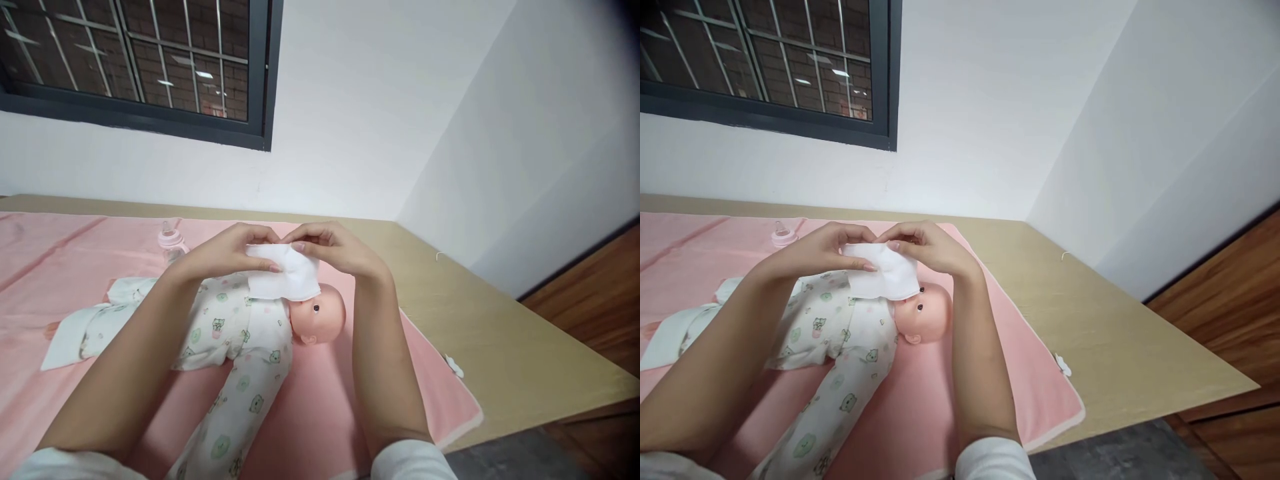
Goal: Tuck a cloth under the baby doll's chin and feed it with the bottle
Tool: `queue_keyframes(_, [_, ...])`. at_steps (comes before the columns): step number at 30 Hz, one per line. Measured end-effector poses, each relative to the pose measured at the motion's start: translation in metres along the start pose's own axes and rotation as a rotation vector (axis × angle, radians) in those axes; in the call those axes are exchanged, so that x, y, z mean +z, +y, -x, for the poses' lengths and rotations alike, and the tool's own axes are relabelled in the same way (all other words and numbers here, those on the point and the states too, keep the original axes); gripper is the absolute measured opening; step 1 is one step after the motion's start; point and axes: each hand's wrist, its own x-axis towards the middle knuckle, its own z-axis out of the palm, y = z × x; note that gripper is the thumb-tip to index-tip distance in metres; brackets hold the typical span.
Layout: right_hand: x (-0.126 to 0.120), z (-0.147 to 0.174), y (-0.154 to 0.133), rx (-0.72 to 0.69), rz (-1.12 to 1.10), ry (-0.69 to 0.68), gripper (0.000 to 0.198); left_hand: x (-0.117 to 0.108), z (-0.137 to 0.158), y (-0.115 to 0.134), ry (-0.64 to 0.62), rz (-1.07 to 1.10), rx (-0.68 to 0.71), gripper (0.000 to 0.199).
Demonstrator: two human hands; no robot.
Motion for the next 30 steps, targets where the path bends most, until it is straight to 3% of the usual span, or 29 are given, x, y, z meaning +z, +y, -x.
queue_keyframes(4, [0.0, 0.0, 0.002, -0.027, -0.023, 0.034, 0.035, -0.001, 0.003, 0.004, -0.018, 0.05, -0.063, 0.029])
queue_keyframes(11, [-0.002, -0.002, 0.009, 0.01, -0.073, 0.056, 0.037, 0.002, 0.004, 0.008, 0.173, 0.141, 0.139, 0.02])
queue_keyframes(15, [-0.013, -0.001, 0.025, 0.05, -0.128, 0.157, 0.041, -0.002, 0.007, 0.007, 0.069, 0.173, 0.156, 0.022])
queue_keyframes(19, [-0.028, 0.0, 0.07, 0.16, -0.239, 0.244, 0.044, 0.001, 0.007, 0.006, -0.148, 0.183, 0.044, 0.027])
queue_keyframes(23, [-0.034, 0.003, 0.128, 0.358, -0.349, 0.335, 0.033, 0.019, -0.002, 0.003, -0.305, 0.086, 0.007, 0.035])
queue_keyframes(30, [-0.014, 0.022, 0.192, 0.676, -0.509, 0.499, 0.014, 0.047, -0.015, -0.003, -0.34, -0.152, -0.029, 0.027])
